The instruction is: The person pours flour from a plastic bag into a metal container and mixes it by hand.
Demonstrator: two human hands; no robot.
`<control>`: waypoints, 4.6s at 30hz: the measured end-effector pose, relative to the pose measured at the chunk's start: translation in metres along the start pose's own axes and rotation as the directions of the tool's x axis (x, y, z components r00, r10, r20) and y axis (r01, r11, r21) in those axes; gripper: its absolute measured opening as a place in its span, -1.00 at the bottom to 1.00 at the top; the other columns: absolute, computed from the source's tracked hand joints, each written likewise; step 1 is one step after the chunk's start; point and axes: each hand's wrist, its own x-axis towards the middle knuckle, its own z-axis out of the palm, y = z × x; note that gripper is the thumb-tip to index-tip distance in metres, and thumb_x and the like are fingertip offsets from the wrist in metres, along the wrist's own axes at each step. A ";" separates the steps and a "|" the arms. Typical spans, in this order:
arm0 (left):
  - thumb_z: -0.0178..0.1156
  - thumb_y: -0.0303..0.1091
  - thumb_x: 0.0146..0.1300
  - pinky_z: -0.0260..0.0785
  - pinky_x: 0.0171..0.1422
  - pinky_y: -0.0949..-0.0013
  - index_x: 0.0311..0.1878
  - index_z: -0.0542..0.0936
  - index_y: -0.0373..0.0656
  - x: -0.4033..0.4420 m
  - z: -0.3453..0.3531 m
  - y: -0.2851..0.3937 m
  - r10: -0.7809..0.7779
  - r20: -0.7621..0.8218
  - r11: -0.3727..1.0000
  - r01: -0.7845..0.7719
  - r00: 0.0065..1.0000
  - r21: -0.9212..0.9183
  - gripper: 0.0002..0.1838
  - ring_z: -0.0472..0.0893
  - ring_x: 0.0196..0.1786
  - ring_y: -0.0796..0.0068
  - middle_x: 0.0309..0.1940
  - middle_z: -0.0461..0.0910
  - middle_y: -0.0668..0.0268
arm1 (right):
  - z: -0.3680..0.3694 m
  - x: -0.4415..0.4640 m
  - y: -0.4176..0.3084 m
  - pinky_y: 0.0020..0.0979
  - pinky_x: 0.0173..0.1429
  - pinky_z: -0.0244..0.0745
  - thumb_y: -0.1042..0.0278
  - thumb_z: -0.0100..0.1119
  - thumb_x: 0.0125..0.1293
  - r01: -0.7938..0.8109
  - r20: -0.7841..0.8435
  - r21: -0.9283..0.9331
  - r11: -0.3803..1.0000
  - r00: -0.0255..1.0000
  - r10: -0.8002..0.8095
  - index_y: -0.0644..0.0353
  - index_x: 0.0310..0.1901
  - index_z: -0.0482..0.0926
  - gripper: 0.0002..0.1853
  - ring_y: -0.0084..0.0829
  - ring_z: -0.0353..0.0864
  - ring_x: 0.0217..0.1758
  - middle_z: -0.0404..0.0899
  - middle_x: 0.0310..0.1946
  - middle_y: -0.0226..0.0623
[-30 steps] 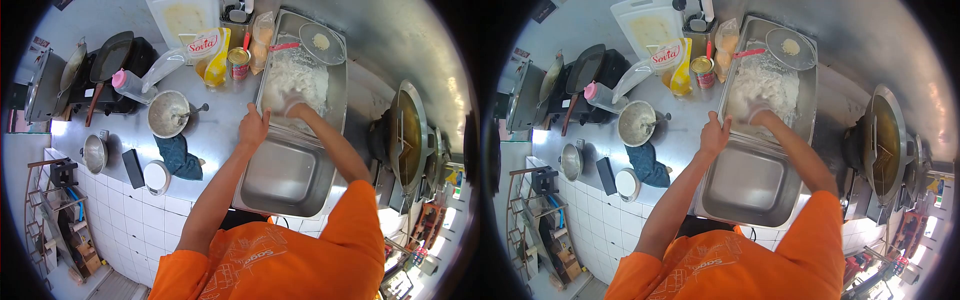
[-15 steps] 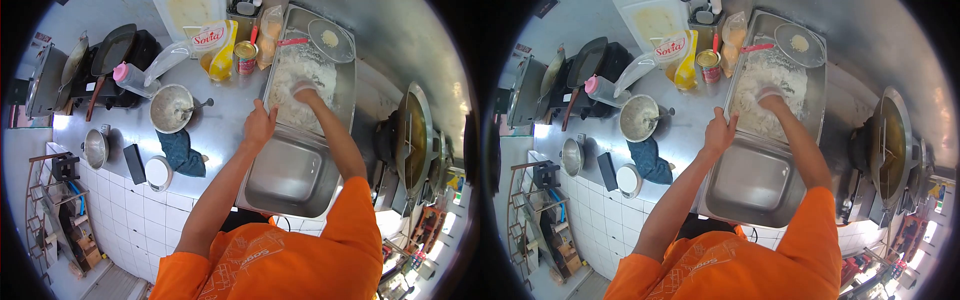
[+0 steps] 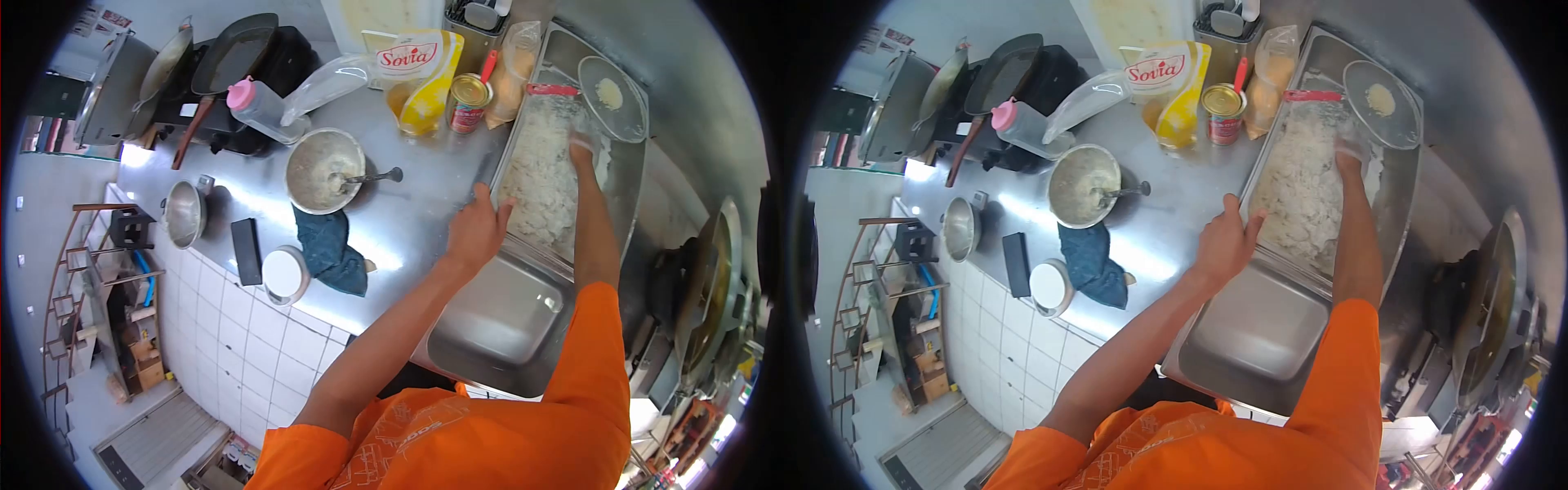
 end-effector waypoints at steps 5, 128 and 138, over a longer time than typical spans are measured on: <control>0.03 0.02 0.51 0.45 -0.28 -0.21 -0.11 0.23 -0.26 0.000 -0.001 0.002 0.016 0.005 0.999 -0.016 1.000 0.036 -0.54 0.62 -0.37 -0.35 -0.51 0.59 -0.19 | 0.012 0.034 -0.080 0.00 0.26 0.42 0.17 -0.11 0.41 0.177 0.285 0.027 0.984 0.942 -0.178 0.23 0.03 0.64 -0.59 0.17 0.55 0.16 0.61 0.03 0.19; -0.10 -0.03 0.54 0.48 -0.18 -0.23 -0.06 0.24 -0.27 -0.002 0.001 0.004 0.013 -0.006 0.995 -0.013 1.000 0.101 -0.60 0.64 -0.30 -0.37 -0.44 0.61 -0.25 | -0.172 -0.137 -0.205 -0.18 0.13 0.50 0.03 -0.01 0.48 -0.284 0.893 0.220 0.933 0.443 -0.075 0.14 0.30 0.52 -0.51 -0.22 0.58 0.13 0.55 0.20 -0.07; -0.09 -0.07 0.54 0.52 -0.18 -0.17 -0.05 0.26 -0.28 0.001 0.001 0.003 -0.002 0.008 0.991 0.001 1.000 0.133 -0.62 0.66 -0.31 -0.29 -0.43 0.63 -0.18 | -0.204 -0.054 -0.074 0.01 0.26 0.44 -0.28 -0.11 0.45 -0.466 0.715 0.199 0.862 0.670 0.197 0.09 0.43 0.37 -0.28 -0.10 0.54 0.24 0.48 0.32 -0.04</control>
